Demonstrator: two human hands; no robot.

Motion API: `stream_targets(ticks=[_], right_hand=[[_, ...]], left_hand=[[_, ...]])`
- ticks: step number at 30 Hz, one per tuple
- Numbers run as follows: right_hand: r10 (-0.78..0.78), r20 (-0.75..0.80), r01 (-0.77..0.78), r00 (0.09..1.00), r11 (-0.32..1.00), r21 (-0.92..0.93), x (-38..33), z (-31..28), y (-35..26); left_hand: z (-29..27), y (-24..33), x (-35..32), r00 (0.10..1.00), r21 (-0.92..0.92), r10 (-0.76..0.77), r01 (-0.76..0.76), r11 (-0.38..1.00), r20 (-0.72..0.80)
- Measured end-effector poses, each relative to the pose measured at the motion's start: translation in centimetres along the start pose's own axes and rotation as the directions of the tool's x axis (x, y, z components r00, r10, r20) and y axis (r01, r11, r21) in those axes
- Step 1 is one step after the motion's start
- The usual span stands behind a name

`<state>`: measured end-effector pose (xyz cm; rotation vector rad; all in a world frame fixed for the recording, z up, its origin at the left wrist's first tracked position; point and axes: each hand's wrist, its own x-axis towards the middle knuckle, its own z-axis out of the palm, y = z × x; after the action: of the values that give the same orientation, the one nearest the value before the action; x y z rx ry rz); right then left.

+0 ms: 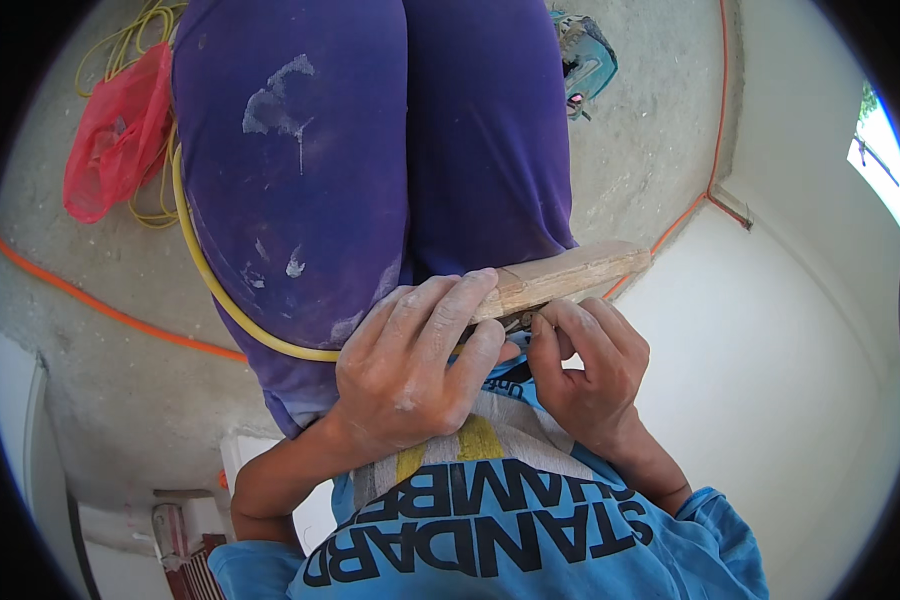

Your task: The recorder is assembling an electrical outlet by wiring a socket onto a small piece of wood.

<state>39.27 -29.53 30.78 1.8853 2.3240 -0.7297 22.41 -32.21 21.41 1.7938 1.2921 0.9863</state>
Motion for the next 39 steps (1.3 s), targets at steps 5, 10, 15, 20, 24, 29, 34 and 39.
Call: stream_targets(ticks=[5, 10, 15, 20, 24, 29, 34, 39], right_hand=[[0.168, 0.199, -0.185, 0.966, 0.98, 0.073, 2.1, -2.1, -1.0], [0.238, 0.223, -0.259, 0.945, 0.963, 0.07, 1.5, -1.5, -1.4], [-0.113, -0.056, 0.11, 0.992, 0.993, -0.049, 0.9, -0.3, -0.3], [-0.264, 0.016, 0.265, 0.964, 0.96, -0.088, 0.7, -0.8, 0.7], [-0.36, 0.032, 0.361, 0.933, 0.926, -0.109, 0.7, -0.7, 1.1], [-0.312, 0.02, 0.312, 0.95, 0.949, -0.032, 0.7, -0.1, 1.2], [-0.191, -0.03, 0.193, 0.981, 0.978, 0.077, 0.4, 0.9, 0.3], [-0.142, 0.08, 0.141, 0.987, 0.99, 0.015, -0.7, 0.9, -0.5]], left_hand=[[0.0, -0.2, 0.2, 0.999, 0.004, 0.012, -0.012, 1.0, -0.031], [0.2, -0.3, 0.2, 0.998, 0.012, 0.05, -0.049, 0.999, -0.048], [0.5, 0.2, 0.2, 0.996, -0.031, -0.052, 0.05, 0.998, -0.075], [0.4, 0.3, -0.1, 0.995, -0.037, -0.074, 0.071, 0.997, -0.073], [0.8, 0.3, -0.4, 0.994, -0.02, -0.06, 0.058, 0.998, -0.096], [1.2, 0.2, -0.6, 0.994, 0.0, -0.038, 0.038, 0.999, -0.105], [1.0, -0.3, -0.8, 0.994, -0.003, -0.018, 0.017, 1.0, -0.109], [0.8, -0.7, -1.0, 0.998, 0.008, 0.04, -0.039, 0.999, -0.05]])
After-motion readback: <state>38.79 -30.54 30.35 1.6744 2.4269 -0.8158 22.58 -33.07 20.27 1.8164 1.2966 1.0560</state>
